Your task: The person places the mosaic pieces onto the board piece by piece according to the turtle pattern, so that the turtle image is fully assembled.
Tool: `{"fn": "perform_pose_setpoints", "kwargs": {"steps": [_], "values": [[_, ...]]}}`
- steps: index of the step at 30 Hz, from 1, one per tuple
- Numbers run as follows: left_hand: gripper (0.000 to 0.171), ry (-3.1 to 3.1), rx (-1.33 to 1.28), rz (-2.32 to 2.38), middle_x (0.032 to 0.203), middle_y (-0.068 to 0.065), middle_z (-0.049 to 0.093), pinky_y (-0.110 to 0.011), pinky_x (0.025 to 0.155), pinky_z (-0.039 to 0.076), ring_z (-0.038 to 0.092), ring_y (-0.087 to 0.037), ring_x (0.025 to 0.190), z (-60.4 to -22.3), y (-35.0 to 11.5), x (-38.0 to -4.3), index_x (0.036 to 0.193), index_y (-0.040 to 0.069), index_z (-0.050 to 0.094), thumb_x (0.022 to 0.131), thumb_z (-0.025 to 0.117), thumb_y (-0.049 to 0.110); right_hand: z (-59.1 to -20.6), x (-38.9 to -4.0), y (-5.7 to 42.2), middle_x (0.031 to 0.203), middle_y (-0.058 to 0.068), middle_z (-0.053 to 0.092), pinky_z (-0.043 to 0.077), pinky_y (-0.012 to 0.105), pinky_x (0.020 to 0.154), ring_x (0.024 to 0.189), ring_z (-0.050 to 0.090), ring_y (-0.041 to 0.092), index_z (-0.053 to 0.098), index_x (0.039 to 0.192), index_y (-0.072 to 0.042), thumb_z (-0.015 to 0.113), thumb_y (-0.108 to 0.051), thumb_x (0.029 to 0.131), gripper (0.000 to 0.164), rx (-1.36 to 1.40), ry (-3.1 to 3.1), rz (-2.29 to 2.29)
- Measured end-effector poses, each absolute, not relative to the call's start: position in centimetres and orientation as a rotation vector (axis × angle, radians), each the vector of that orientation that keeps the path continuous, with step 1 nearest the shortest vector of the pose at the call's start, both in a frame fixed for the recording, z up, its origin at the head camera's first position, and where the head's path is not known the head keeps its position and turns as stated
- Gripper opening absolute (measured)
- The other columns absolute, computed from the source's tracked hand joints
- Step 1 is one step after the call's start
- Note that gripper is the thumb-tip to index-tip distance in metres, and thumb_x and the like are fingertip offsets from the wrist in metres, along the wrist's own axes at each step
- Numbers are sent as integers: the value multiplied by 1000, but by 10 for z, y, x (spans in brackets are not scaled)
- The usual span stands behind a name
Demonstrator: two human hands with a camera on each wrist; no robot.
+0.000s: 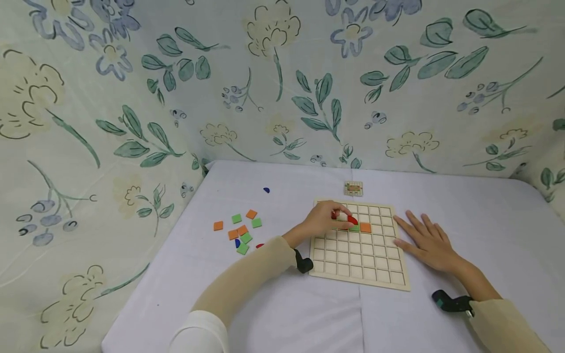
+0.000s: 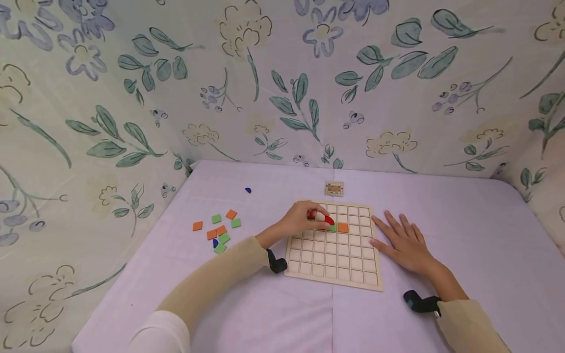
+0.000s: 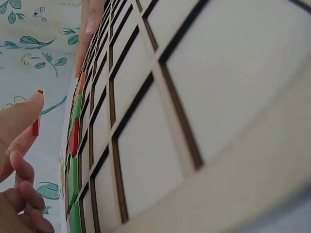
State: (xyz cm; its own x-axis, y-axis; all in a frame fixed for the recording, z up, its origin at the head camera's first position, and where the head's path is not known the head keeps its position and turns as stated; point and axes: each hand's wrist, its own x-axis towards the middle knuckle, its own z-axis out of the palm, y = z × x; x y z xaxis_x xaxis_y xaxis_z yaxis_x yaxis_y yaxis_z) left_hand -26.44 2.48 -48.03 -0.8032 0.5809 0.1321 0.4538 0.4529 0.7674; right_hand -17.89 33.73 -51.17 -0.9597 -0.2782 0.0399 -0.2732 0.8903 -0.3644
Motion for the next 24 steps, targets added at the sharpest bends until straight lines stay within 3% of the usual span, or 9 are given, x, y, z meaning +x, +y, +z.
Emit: {"fn": "perform_pose_setpoints", "kwargs": {"steps": [7,14,19,24], "values": [[30,2722,959,1085,91,6,62,-20,71,37,48,-7,80,-483,43,-262,106,27,78,82,81,45,-513,-178,338,163,25,8,-9,70,108,145,-8,53,19,161,-18,52,-49,100,76,-432,3053,-573],[30,2774,896,1013,82,15,60,-24,75,36,48,-1,81,-486,64,-262,101,33,79,78,82,52,-519,-180,342,163,23,6,-10,70,107,145,-9,53,16,161,-24,52,-50,100,76,-466,3062,-606],[29,2821,843,957,84,21,57,-26,73,35,47,2,79,-487,78,-258,97,39,79,74,82,57,-529,-183,347,164,21,3,-13,69,107,145,-11,51,12,162,-28,51,-51,101,76,-482,3081,-593],[27,2847,847,911,76,17,55,-28,72,31,45,-2,74,-489,88,-255,97,40,79,75,82,56,-520,-181,342,163,24,5,-10,71,106,144,-10,54,16,161,-22,50,-51,100,76,-459,3054,-589]]}}
